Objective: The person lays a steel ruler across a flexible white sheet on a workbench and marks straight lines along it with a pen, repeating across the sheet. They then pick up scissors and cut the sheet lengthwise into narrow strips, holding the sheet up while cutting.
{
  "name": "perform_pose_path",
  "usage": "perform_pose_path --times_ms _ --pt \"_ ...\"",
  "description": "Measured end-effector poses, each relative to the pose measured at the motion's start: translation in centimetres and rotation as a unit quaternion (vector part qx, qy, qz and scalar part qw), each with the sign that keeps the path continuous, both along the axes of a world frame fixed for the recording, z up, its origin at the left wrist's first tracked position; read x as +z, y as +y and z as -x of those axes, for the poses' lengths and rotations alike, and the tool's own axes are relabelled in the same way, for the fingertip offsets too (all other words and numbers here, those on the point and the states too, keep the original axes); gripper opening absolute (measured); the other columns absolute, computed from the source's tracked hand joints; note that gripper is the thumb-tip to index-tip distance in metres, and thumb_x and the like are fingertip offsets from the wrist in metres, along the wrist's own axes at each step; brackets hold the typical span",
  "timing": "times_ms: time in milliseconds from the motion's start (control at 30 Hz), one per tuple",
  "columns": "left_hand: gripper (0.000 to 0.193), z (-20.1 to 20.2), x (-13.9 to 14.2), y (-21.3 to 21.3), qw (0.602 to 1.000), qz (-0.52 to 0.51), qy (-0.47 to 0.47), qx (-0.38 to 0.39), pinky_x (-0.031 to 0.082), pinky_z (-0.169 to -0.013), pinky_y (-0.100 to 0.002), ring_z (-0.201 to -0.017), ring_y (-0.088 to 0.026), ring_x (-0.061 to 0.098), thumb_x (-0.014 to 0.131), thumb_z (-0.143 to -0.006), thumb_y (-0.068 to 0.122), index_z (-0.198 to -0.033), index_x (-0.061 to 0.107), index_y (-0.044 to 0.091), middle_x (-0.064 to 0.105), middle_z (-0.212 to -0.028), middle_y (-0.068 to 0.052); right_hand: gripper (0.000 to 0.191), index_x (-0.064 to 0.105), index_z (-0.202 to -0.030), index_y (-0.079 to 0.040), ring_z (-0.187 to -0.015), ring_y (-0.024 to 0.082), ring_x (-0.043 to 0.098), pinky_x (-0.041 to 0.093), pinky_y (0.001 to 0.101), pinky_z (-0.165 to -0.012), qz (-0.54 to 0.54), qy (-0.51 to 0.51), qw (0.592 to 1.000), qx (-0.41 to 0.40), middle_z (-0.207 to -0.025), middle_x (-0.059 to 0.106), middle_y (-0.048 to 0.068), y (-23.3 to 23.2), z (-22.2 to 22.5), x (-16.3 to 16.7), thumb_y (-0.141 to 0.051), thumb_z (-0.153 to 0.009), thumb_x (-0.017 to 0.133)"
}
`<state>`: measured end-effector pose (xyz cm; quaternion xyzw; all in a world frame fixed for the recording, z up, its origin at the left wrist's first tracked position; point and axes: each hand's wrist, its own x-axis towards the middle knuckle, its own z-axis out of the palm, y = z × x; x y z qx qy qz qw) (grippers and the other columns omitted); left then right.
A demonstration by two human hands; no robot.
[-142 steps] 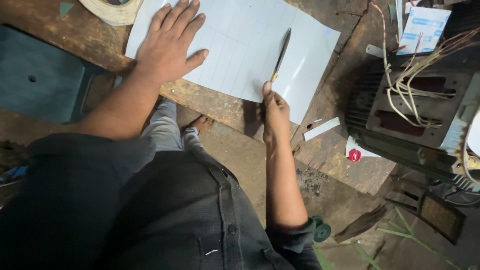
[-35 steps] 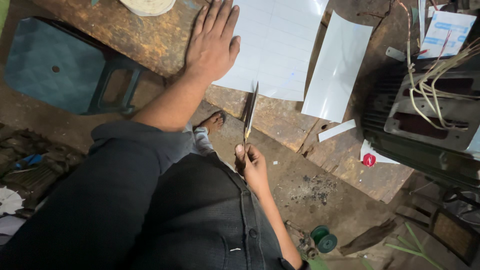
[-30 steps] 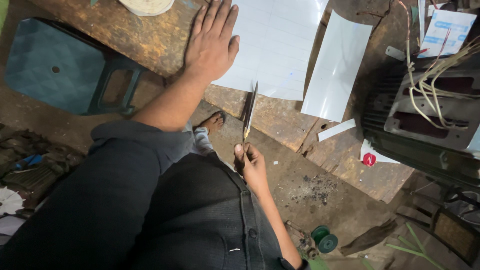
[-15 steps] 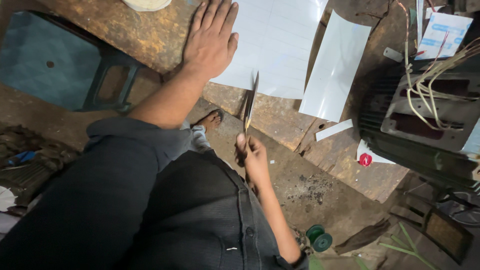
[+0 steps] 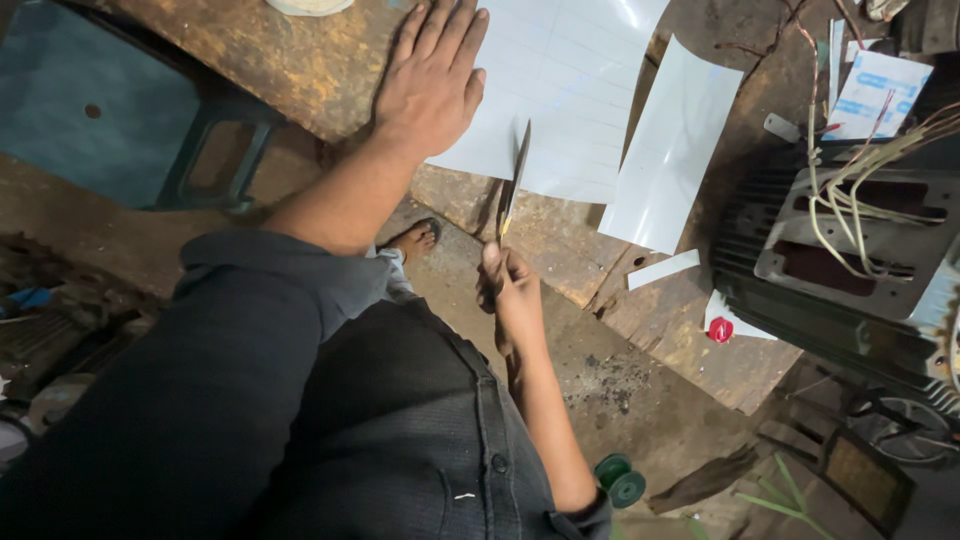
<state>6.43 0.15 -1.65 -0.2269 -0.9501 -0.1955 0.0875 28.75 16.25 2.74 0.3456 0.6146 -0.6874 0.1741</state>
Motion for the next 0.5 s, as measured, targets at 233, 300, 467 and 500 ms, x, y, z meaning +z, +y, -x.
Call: perform_pose_path --times_ms 233,300,467,500 --pt "0.059 0.1 0.4 0.0 1.000 0.000 -0.009 0.003 0.012 -0.129 -0.050 -0.159 -0.032 0.019 0.047 -0.114 0.029 -0.164 0.037 0.000 0.026 -0.172 -0.016 0.042 0.058 -0.076 -0.010 -0.050 0.010 0.054 0.035 0.0253 -0.044 -0.023 -0.004 0.999 0.028 -0.062 0.058 0.002 -0.2 0.8 0.9 -0.046 -0.091 0.072" --pt "0.059 0.1 0.6 -0.1 1.000 -0.014 -0.023 -0.003 0.012 -0.129 -0.050 -0.159 -0.032 0.019 0.048 -0.114 0.029 -0.163 0.038 -0.001 0.025 -0.172 -0.016 0.042 0.058 -0.077 -0.010 -0.050 0.009 0.053 0.035 0.0248 -0.044 -0.009 0.005 1.000 0.013 -0.062 0.057 0.001 -0.1 1.3 1.0 -0.047 -0.092 0.073" --pt "0.059 0.0 1.0 -0.1 0.999 -0.019 -0.028 -0.002 0.013 -0.129 -0.050 -0.159 -0.032 0.019 0.050 -0.112 0.029 -0.162 0.039 -0.001 0.026 -0.172 -0.017 0.042 0.060 -0.080 -0.011 -0.053 0.007 0.051 0.038 0.0232 -0.048 0.010 0.036 0.999 -0.001 -0.066 0.057 0.000 0.0 3.2 0.4 -0.047 -0.095 0.074" --pt "0.059 0.1 1.0 -0.1 0.999 -0.022 -0.032 -0.003 0.013 -0.129 -0.051 -0.159 -0.032 0.019 0.051 -0.112 0.029 -0.161 0.040 -0.001 0.027 -0.171 -0.016 0.041 0.059 -0.079 -0.011 -0.052 0.008 0.051 0.037 0.0239 -0.047 0.000 0.025 1.000 0.002 -0.065 0.057 0.000 0.0 3.3 0.4 -0.047 -0.093 0.075"
